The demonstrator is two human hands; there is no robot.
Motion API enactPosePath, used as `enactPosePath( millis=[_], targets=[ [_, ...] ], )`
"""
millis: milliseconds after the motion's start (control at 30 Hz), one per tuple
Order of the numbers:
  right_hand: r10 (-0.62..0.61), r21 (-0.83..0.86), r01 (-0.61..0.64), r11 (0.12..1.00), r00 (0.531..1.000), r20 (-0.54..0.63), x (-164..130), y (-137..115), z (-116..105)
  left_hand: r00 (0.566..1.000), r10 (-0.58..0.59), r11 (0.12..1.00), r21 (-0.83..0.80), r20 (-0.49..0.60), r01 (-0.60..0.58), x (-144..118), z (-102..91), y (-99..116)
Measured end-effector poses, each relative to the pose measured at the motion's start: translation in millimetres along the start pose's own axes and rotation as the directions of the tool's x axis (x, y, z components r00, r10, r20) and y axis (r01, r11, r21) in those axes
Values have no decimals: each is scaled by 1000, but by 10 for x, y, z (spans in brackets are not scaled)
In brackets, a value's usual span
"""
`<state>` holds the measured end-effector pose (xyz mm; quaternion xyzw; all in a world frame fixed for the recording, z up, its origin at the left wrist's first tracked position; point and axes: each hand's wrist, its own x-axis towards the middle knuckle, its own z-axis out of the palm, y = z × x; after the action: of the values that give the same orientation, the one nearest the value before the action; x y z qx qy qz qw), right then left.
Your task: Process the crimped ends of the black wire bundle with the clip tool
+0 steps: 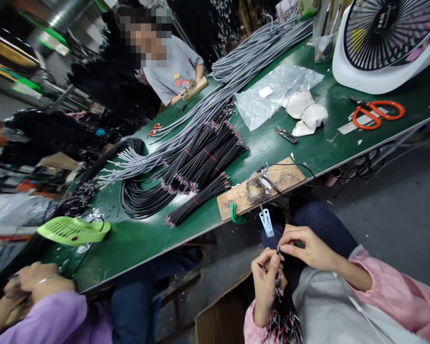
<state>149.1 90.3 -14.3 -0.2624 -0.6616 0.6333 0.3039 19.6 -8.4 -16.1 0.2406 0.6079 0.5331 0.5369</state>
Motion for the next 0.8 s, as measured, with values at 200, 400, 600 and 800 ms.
enactPosePath(
  millis=[200,400,600,800],
  targets=[
    [-70,-60,68,996,997,-16,-1,-37,-6,1000,22,1000,14,-21,-21,-3,30,29],
    [26,6,-26,1000,1000,-3,-7,1,83,1000,20,999,-50,13,-20,35,15,-44],
    [168,441,-215,871,975,145,41,145,181,991,73,987,-152,108,-56,74,1,-94],
    [184,438,-224,871,974,134,73,155,120,995,73,990,-122,66,-65,98,-37,0]
  ],
)
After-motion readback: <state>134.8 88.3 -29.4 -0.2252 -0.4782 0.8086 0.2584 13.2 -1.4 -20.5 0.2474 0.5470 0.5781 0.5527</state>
